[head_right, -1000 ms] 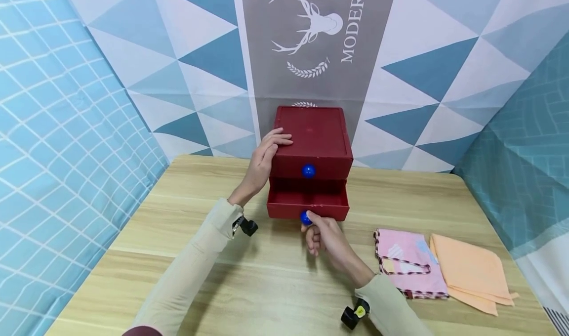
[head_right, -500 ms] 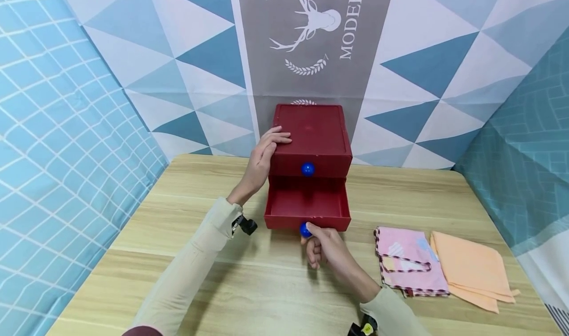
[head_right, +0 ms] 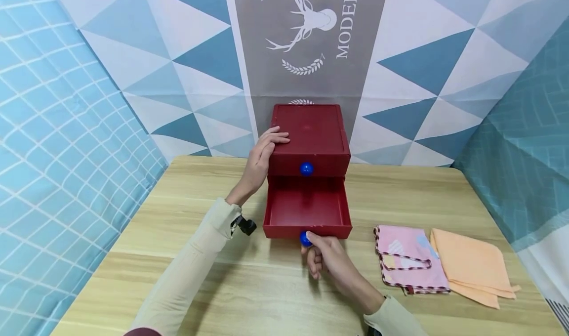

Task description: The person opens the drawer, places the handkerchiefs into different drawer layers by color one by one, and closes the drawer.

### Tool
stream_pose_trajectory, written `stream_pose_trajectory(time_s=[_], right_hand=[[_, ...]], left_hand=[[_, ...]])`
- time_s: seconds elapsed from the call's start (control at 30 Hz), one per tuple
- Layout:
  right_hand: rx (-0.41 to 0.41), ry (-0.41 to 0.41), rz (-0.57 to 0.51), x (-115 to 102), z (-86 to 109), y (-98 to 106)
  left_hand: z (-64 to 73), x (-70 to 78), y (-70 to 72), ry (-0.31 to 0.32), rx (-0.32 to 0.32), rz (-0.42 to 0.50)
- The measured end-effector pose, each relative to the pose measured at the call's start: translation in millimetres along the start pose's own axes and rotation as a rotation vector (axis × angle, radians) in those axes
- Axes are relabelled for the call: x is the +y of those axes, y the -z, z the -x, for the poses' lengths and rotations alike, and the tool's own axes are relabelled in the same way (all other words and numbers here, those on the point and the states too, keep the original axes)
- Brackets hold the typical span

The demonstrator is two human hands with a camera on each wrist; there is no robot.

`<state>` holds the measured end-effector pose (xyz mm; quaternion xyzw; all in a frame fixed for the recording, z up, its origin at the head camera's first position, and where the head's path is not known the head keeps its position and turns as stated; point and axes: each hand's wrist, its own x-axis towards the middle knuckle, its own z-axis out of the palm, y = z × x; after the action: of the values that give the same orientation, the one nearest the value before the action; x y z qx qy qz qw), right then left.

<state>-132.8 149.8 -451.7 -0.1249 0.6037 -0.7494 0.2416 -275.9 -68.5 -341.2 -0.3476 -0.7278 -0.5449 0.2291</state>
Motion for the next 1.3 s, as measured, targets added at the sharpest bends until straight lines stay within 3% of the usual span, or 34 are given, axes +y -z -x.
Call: stream_pose_trajectory(time_s=[0.37, 0.67, 0.87, 0.97, 1.0, 1.1, 1.3], right_hand=[[-0.006, -0.041, -0.006, 6.0, 15.7, -9.1], [-0.033, -0.041, 0.048, 12.2, 25.8, -10.2], [-0.105, -0.016, 0.073, 11.9, 26.1, -7.3], [-0.156, -0.001, 0.111, 10.9, 27.9, -2.1], [-0.175, 0.001, 0.128, 10.5, 29.0, 0.5], [-0.209, -0.011, 0.237, 9.0, 34.7, 9.1], [-0.187, -0.070, 0.409, 4.0, 48.3, 28.1]], left_hand=[[0.0, 0.4, -0.1, -0.017, 0.001, 0.003], [-0.7, 3.5, -1.0, -0.026, -0.010, -0.001], [-1.3, 1.4, -1.1, -0.050, -0.001, -0.004], [-1.3, 0.4, -1.1, -0.043, 0.000, -0.010], [-1.3, -6.0, -2.0, -0.038, 0.001, -0.019], [-1.0, -9.2, -2.3, -0.021, 0.005, -0.024], [-1.2, -0.8, -0.7, -0.036, 0.009, -0.010]])
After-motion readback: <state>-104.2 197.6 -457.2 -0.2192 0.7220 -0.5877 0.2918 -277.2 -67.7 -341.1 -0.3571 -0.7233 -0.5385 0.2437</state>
